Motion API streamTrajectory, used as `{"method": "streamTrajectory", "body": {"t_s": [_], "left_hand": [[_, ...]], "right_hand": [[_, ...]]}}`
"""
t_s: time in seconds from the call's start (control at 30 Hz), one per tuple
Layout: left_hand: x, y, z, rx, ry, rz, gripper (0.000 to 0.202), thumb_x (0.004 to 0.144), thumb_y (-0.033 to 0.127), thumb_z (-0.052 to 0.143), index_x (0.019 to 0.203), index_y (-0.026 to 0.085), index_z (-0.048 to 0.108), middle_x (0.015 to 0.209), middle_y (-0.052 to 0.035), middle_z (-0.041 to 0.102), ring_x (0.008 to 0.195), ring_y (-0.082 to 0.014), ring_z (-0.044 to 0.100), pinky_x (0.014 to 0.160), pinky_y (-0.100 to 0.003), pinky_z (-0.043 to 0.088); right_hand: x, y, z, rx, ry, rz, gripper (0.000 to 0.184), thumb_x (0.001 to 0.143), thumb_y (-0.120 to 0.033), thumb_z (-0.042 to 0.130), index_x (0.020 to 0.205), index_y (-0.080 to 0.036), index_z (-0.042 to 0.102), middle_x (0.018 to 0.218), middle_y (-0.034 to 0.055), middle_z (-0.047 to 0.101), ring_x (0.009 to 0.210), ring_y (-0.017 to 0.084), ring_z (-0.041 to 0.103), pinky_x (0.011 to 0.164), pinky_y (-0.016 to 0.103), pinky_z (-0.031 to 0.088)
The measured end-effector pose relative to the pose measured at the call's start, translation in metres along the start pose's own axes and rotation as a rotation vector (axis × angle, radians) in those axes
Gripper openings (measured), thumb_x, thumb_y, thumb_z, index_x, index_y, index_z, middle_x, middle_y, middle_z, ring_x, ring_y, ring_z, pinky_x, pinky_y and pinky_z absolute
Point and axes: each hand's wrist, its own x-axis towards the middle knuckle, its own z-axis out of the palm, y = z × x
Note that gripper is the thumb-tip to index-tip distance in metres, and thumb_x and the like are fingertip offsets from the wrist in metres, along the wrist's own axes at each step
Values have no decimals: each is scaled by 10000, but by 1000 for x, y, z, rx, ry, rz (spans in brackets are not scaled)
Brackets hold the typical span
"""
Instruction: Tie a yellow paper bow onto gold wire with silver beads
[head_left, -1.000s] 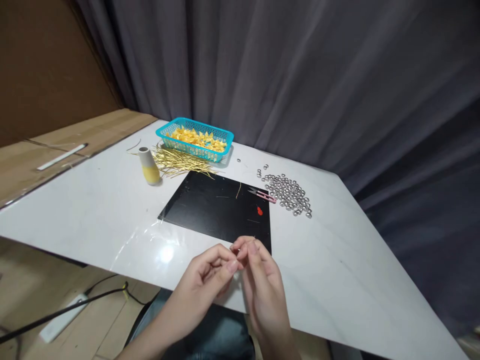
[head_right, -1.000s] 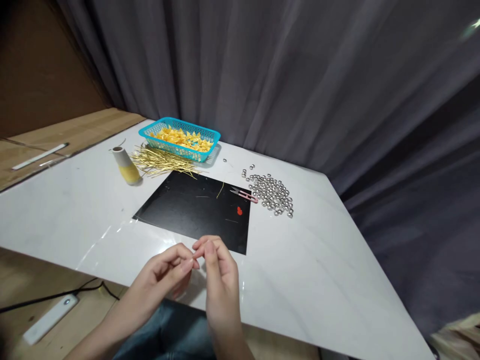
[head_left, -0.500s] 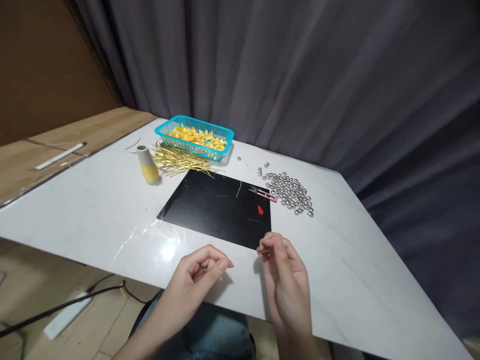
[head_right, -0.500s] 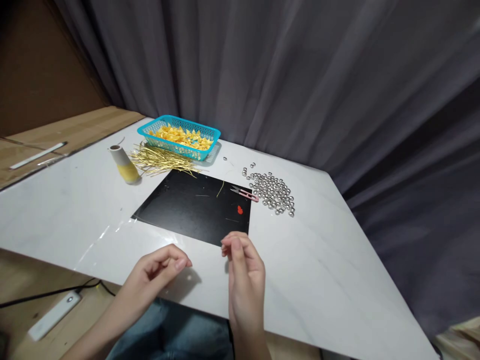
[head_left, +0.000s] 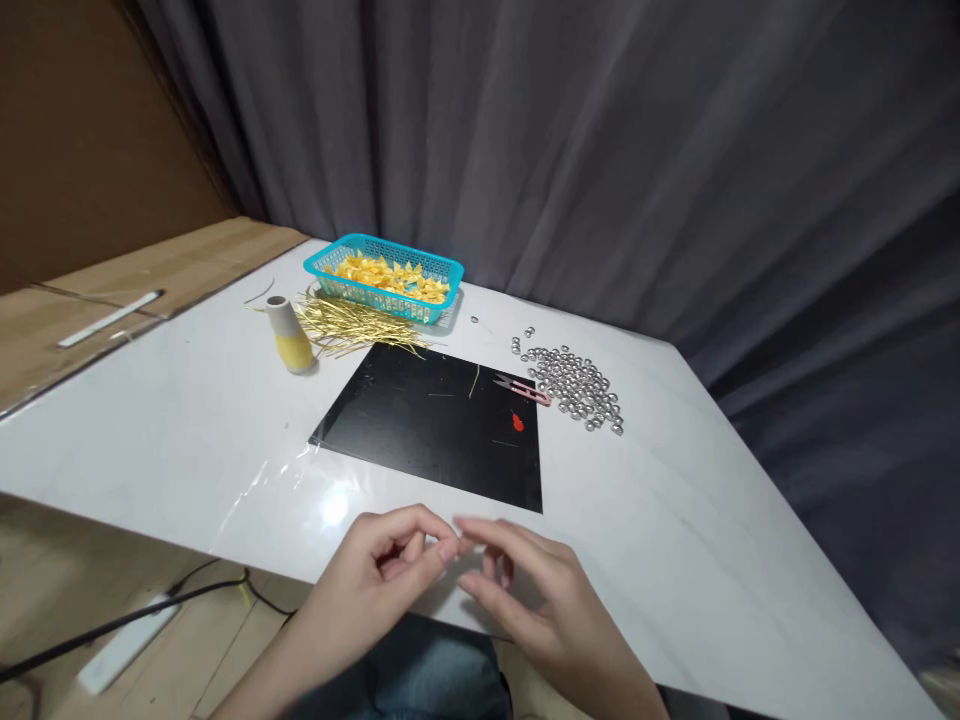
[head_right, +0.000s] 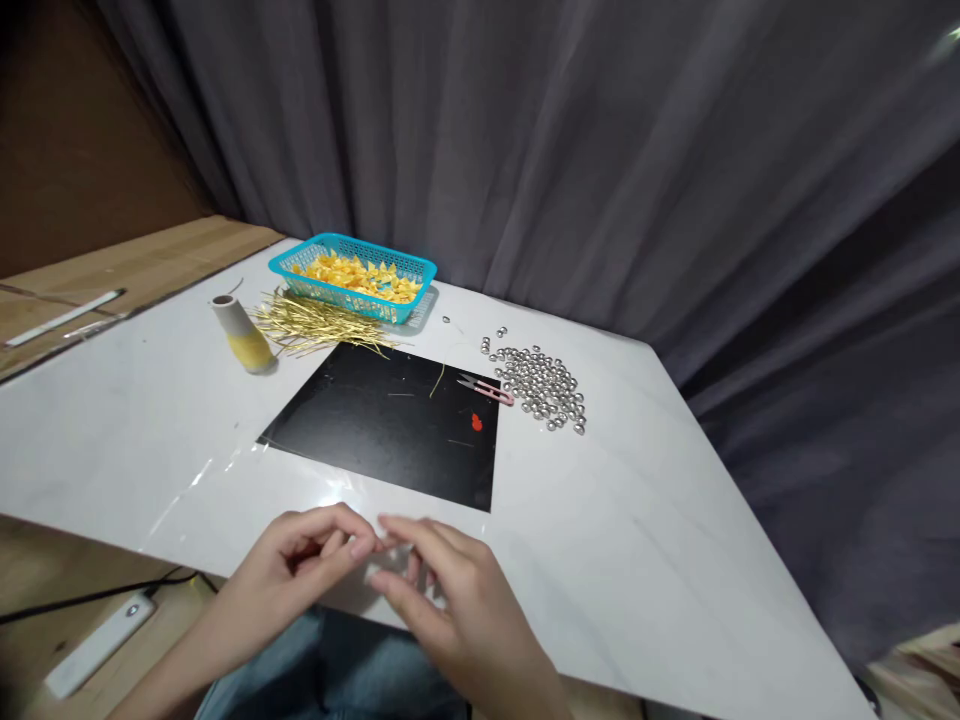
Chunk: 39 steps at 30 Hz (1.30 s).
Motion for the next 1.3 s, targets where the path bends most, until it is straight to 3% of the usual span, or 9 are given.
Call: {"method": "streamTrajectory", "body": {"t_s": [0.1,0.23,0.47,0.6,0.77,0.9,1.03,1.17,1.3], "left_hand": [[1,0,0,71,-3,10,364,898,505,544,793,190,693,548,75,232,519,-109,242,502,-245,180],[6,-3,-5,130,11,23,369,910,495,528,803,185,697,550,75,212,521,-111,236,509,-253,177],[26,0,-22,316,44,91,363,921,478,490,843,186,692,569,68,239,536,-118,297,524,-241,202],[51,12,-39,516,100,124,353,919,445,474,820,181,686,551,58,339,545,-131,396,541,-237,247],[79,13,-63,761,70,168,332,924,425,448,961,214,701,781,-24,633,688,-192,595,627,-266,396],[76,5,-73,826,329,162,495,917,464,450,1324,193,522,1277,-136,545,958,-283,617,761,-353,450],[60,2,-73,767,528,254,435,931,483,460,1263,209,521,1247,-90,556,684,-170,597,706,-337,469],[52,1,-65,698,423,331,284,955,430,466,1098,229,607,1108,-40,622,666,-145,584,674,-297,466],[50,2,-49,660,304,347,249,965,375,470,1023,215,652,1017,-50,670,844,-201,626,779,-330,478]], "right_hand": [[6,-3,0,-75,-69,-51,227,959,-284,549,1033,-280,763,793,26,741,694,188,666,678,285,503],[12,-2,-10,-139,-89,-99,255,968,-248,517,1063,-270,753,816,33,748,710,193,670,665,287,487],[37,14,-41,-295,-7,-61,234,933,-250,516,862,-236,739,786,15,752,668,176,655,636,281,474],[72,45,-70,-422,206,72,274,962,-296,445,906,-205,698,861,56,737,728,201,649,700,331,471],[105,85,-76,-501,141,146,151,849,-286,668,947,-172,665,915,68,681,830,218,628,793,381,497],[107,100,-73,-495,53,210,220,930,-305,620,1093,-157,635,1096,73,655,952,208,643,839,413,539],[98,104,-77,-431,17,241,263,946,-334,601,1147,-165,616,1144,75,642,952,203,647,817,405,554],[91,99,-79,-299,50,218,173,885,-336,635,855,-166,635,827,34,649,753,180,602,720,347,498],[83,77,-71,-87,21,163,230,818,-412,650,837,-184,631,766,26,643,692,175,585,666,318,453]]}}
